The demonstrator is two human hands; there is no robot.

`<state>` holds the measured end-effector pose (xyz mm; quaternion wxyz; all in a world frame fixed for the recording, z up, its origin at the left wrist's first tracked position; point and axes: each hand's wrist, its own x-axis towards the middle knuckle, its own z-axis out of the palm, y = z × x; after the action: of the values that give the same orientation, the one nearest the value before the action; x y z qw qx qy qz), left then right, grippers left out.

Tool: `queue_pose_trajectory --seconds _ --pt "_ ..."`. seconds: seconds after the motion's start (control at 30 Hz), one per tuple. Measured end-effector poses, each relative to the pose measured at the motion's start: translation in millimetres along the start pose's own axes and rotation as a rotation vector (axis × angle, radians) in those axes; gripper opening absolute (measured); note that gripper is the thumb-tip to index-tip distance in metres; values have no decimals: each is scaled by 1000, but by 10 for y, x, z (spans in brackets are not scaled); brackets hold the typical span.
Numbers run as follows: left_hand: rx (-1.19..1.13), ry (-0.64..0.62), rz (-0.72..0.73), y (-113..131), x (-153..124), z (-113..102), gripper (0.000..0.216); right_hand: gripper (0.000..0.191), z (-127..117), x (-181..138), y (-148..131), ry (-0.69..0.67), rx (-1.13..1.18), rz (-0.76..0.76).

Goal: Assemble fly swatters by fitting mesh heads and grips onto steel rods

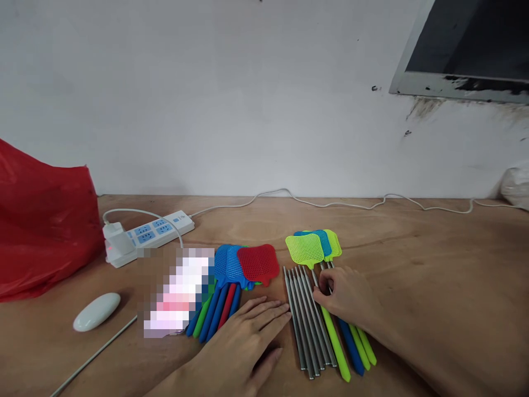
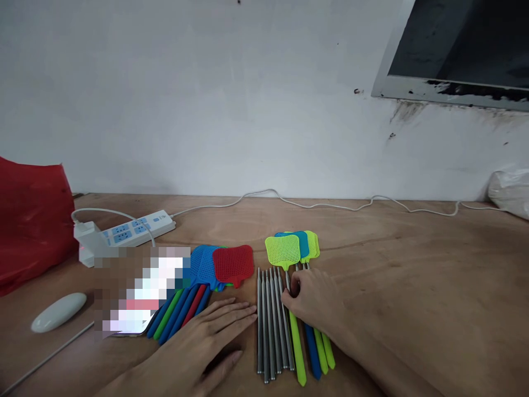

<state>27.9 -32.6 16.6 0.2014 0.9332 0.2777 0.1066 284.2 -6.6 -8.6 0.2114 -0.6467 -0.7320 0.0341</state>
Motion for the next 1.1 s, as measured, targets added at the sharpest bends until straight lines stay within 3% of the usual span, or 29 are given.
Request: queue_pose_trajectory --seconds 0.13,0.27,0.4,0.57,0.7,0.93,1.1 --pt "0 5 7 -26 -12 27 61 19 3 24 7 27 174 53" --pt "7 -10 1 -28 -10 31 61 18 2 69 53 38 577 97" --pt "-11 2 4 -23 -18 37 64 23 -15 83 75 -28 947 251" --pt "-31 -24 20 -20 -35 9 66 25 -63 49 -1 -97 1234 372" --pt "-55 -45 36 -33 -23 -20 67 23 -92 45 -58 -126 1317 419" --pt "-31 -56 31 -37 -16 -23 64 27 -32 104 -14 -159 1356 289" --pt "-19 -18 35 -8 -11 -36 52 35 -68 81 -61 -197 1330 282"
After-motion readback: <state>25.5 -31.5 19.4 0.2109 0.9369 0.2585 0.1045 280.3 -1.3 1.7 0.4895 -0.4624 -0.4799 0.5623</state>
